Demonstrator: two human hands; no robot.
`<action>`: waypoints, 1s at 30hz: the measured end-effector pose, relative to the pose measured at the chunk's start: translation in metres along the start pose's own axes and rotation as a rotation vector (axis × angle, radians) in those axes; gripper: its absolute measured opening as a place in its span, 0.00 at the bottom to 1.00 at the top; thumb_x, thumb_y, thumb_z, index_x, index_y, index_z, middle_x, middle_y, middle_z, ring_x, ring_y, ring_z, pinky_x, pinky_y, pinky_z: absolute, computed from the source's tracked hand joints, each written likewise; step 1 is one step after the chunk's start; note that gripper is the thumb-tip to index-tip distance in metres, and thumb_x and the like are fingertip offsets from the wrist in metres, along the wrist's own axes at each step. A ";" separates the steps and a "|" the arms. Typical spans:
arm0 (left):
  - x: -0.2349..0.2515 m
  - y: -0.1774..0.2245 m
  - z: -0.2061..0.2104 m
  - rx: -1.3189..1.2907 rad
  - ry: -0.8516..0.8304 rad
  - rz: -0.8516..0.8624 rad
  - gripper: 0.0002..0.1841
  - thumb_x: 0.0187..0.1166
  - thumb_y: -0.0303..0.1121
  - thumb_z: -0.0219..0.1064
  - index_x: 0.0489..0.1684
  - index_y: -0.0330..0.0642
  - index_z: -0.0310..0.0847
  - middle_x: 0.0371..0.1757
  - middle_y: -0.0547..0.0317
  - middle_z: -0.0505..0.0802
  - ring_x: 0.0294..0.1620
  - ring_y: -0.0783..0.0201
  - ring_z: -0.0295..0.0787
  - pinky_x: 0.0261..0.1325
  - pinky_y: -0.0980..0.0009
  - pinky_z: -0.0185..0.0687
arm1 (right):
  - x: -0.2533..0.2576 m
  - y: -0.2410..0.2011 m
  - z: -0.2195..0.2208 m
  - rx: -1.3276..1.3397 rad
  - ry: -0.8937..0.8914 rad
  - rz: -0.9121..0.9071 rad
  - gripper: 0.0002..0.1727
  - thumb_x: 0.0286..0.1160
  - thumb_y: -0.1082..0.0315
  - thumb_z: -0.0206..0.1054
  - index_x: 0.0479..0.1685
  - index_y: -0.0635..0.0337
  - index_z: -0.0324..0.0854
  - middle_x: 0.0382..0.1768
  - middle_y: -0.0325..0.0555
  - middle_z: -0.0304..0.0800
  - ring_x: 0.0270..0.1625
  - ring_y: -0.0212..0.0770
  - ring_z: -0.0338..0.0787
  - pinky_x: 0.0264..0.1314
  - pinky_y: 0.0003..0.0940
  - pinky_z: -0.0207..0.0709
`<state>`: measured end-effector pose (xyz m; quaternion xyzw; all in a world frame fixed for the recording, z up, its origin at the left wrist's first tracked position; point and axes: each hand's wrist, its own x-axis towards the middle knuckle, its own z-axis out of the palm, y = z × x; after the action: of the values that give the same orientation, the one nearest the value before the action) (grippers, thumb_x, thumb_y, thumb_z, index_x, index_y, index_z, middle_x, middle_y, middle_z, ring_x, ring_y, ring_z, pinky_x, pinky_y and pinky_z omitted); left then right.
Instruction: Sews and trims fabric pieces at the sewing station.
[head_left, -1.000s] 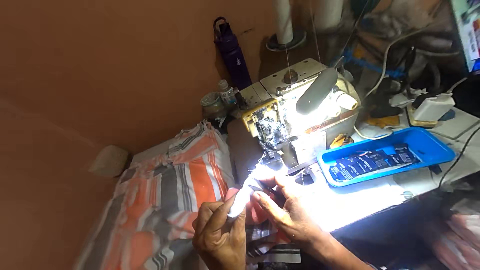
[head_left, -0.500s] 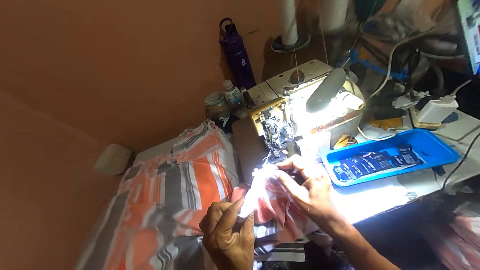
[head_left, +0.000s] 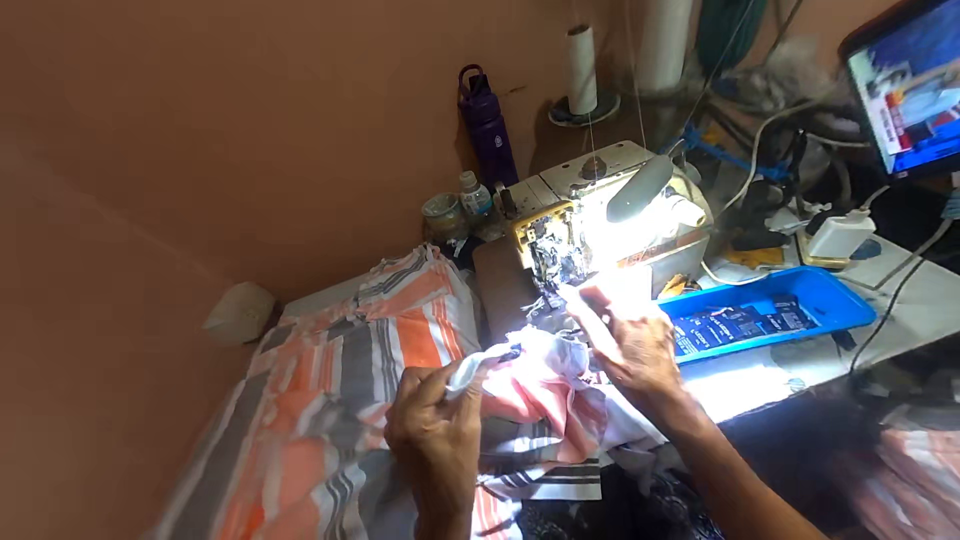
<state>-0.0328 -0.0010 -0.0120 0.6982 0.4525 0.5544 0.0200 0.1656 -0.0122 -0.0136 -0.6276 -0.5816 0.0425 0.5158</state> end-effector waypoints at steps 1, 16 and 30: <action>0.005 -0.001 -0.002 -0.052 -0.004 -0.016 0.12 0.70 0.34 0.75 0.33 0.29 0.92 0.30 0.60 0.85 0.34 0.86 0.78 0.42 0.92 0.71 | -0.009 0.005 -0.003 0.088 0.028 0.092 0.13 0.78 0.62 0.68 0.51 0.62 0.88 0.33 0.47 0.89 0.33 0.42 0.86 0.37 0.44 0.79; 0.019 0.014 -0.071 -0.237 0.028 -0.169 0.04 0.73 0.25 0.70 0.36 0.33 0.88 0.33 0.73 0.89 0.36 0.87 0.84 0.43 0.86 0.83 | -0.065 0.018 0.015 0.465 -0.218 0.255 0.12 0.75 0.71 0.63 0.49 0.70 0.85 0.41 0.45 0.85 0.42 0.27 0.84 0.48 0.24 0.79; 0.001 0.046 -0.278 -0.154 -0.068 -0.032 0.12 0.69 0.47 0.78 0.48 0.69 0.88 0.49 0.91 0.91 0.47 0.86 0.88 0.50 0.84 0.87 | 0.088 -0.203 -0.091 0.724 0.119 -0.616 0.11 0.82 0.74 0.59 0.29 0.54 0.77 0.20 0.23 0.73 0.20 0.14 0.71 0.25 0.12 0.68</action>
<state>-0.2251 -0.1591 0.1204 0.7057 0.4189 0.5630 0.0978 0.1135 -0.0406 0.2183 -0.2071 -0.6580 0.0517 0.7222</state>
